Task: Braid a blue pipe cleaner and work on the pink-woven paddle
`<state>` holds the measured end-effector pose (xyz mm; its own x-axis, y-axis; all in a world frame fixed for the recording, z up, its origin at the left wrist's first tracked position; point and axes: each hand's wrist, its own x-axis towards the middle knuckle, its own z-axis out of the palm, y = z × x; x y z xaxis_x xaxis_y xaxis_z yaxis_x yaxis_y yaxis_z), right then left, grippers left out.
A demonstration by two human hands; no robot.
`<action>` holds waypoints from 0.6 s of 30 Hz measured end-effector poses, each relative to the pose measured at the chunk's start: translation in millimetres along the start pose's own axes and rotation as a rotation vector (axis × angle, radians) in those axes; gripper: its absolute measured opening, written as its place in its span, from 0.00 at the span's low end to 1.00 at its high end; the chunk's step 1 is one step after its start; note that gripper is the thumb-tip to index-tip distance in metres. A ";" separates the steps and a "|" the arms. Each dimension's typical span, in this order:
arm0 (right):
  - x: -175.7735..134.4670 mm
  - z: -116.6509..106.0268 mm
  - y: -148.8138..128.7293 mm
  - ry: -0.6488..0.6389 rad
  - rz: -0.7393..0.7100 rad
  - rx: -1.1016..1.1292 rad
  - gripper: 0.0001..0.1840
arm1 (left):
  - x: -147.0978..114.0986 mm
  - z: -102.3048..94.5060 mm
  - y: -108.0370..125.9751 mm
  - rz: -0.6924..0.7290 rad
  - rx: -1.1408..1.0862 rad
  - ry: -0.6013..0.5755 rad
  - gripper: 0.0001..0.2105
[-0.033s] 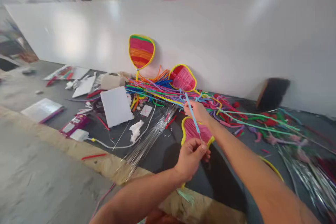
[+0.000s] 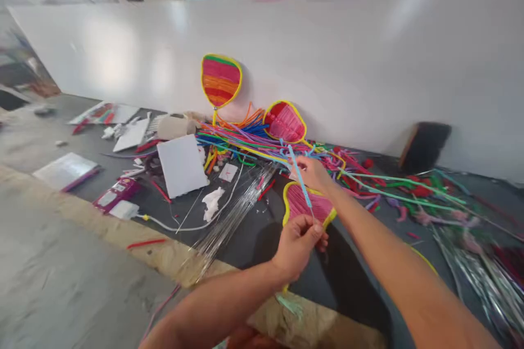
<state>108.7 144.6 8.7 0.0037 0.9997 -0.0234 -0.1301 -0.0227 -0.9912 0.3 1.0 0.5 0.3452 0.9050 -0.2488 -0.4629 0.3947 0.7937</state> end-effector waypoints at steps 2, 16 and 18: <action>-9.9 -16.1 -7.7 0.034 -0.004 0.045 0.08 | 1.4 0.2 0.6 -0.006 0.011 0.003 0.22; -58.5 -91.1 -72.4 0.707 -0.144 0.456 0.08 | 5.0 -5.1 -7.0 -0.030 0.057 -0.047 0.21; -62.7 -95.8 -86.9 0.809 -0.169 0.527 0.11 | 4.8 -4.6 -5.9 -0.032 0.041 -0.045 0.20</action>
<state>214.8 83.3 83.9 0.7158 0.6790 -0.1630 -0.4906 0.3229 -0.8094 0.9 3.8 -7.9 0.3962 0.8834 -0.2503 -0.4175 0.4161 0.8078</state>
